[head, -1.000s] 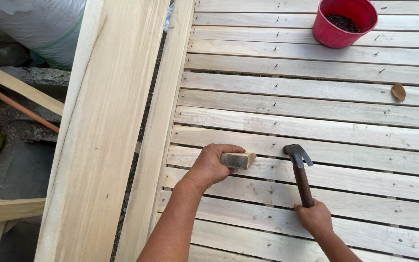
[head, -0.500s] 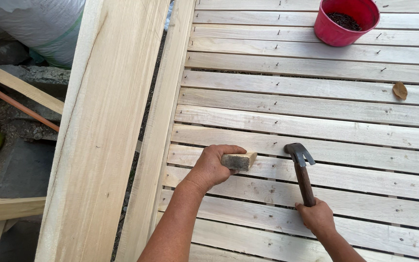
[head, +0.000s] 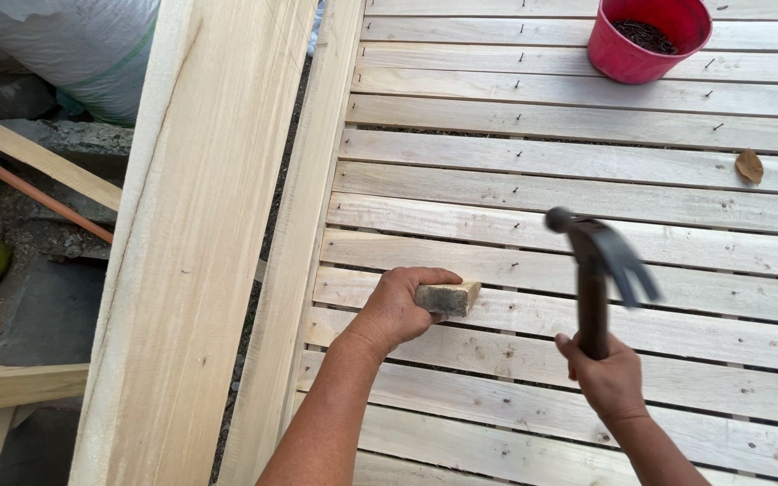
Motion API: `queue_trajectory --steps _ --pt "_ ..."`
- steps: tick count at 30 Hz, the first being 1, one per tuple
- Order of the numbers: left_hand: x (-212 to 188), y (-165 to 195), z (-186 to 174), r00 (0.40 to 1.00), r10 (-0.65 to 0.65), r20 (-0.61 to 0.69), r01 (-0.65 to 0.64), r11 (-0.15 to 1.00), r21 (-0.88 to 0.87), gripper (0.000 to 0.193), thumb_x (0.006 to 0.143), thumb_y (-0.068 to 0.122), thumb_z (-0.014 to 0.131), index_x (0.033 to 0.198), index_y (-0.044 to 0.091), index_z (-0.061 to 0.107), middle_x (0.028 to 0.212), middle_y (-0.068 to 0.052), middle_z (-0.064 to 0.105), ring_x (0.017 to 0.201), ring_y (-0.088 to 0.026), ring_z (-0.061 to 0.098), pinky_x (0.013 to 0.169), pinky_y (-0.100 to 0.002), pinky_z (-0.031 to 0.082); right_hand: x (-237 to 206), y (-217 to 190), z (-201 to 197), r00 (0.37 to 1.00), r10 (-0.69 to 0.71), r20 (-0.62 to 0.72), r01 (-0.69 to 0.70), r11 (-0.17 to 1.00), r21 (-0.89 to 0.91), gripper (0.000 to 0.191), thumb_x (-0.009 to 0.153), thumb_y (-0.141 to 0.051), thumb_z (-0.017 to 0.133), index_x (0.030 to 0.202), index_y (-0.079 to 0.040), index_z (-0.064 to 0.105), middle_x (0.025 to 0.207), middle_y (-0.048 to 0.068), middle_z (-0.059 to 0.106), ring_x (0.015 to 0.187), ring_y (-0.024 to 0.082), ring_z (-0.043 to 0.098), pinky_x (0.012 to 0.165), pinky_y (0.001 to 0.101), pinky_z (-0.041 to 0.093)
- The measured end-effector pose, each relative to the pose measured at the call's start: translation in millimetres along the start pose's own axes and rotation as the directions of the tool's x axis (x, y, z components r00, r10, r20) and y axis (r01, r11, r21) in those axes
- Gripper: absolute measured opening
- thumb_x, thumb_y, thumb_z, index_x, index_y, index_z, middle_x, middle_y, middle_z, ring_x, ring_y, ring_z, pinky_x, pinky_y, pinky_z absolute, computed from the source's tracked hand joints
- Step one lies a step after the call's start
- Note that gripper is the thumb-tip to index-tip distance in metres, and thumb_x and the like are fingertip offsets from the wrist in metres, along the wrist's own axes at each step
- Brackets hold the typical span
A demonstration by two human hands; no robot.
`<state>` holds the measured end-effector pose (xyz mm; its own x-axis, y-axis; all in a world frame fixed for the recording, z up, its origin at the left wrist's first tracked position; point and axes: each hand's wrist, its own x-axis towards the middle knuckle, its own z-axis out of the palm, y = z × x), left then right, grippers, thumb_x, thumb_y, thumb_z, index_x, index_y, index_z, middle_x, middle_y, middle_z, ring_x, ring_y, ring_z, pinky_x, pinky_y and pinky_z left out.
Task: The person hammers nails into the slatted wooden frame of a bench, holding a small wood block in one hand while striking nails with a claw hammer. They work across different sections of the slats, moving along the frame to drive nails at multiple points.
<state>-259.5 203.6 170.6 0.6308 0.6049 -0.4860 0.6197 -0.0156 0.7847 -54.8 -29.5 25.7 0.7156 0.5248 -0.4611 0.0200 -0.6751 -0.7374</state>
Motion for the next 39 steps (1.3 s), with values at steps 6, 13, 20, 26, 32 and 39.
queue_trajectory --steps 6,13,20,26,32,39 --pt "2 3 -2 1.0 -0.002 0.003 0.002 0.999 0.034 0.04 0.077 0.004 0.078 0.112 0.023 0.076 0.118 0.003 0.076 0.107 -0.011 0.072 0.1 -0.024 0.058 -7 6 23 0.992 0.108 0.065 -0.109 0.994 0.021 0.032 0.087 -0.034 0.075 0.078 -0.006 0.063 0.058 0.003 0.06 0.049 0.014 0.054 0.051 0.0331 0.051" --pt "1 3 -1 1.0 0.007 0.011 -0.007 1.0 0.013 0.042 0.078 0.001 0.077 0.114 0.022 0.076 0.116 0.001 0.078 0.104 -0.012 0.073 0.098 -0.025 0.058 6 1 24 0.952 0.269 0.149 -0.256 0.962 -0.098 0.031 0.089 -0.029 0.078 0.087 -0.002 0.062 0.058 0.007 0.056 0.049 0.019 0.049 0.049 0.0388 0.046" --pt "4 3 -3 0.998 0.055 0.02 -0.056 0.998 0.025 0.042 0.076 0.001 0.078 0.114 0.02 0.076 0.115 0.001 0.078 0.103 -0.012 0.073 0.098 -0.025 0.058 -5 10 34 0.997 0.054 0.054 -0.059 0.994 0.09 0.032 0.088 -0.029 0.078 0.079 -0.002 0.064 0.059 0.008 0.062 0.048 0.016 0.057 0.048 0.0334 0.052" --pt "4 3 -1 0.999 0.045 0.03 -0.046 0.999 0.021 0.042 0.078 0.0 0.076 0.114 0.021 0.076 0.114 0.001 0.078 0.103 -0.013 0.073 0.098 -0.025 0.059 12 -9 18 0.945 0.306 0.111 -0.3 0.951 -0.072 0.029 0.088 -0.026 0.078 0.08 -0.004 0.06 0.059 0.008 0.058 0.047 0.018 0.052 0.047 0.036 0.047" --pt "4 8 -1 1.0 0.006 0.02 -0.006 1.0 0.017 0.042 0.077 0.001 0.078 0.114 0.021 0.076 0.116 0.001 0.077 0.105 -0.012 0.072 0.099 -0.025 0.058 -3 -6 18 0.996 -0.067 -0.055 0.077 0.972 0.22 0.03 0.089 -0.027 0.074 0.076 -0.003 0.062 0.056 0.005 0.059 0.047 0.013 0.052 0.045 0.0305 0.045" --pt "2 13 -1 0.999 0.012 0.03 -0.013 0.999 0.041 0.042 0.077 0.004 0.08 0.114 0.023 0.077 0.115 0.002 0.077 0.103 -0.012 0.072 0.1 -0.026 0.057 8 -6 22 0.896 0.424 0.132 -0.395 0.897 -0.199 0.028 0.091 -0.024 0.076 0.087 -0.002 0.061 0.058 0.008 0.059 0.046 0.019 0.054 0.045 0.0351 0.048"
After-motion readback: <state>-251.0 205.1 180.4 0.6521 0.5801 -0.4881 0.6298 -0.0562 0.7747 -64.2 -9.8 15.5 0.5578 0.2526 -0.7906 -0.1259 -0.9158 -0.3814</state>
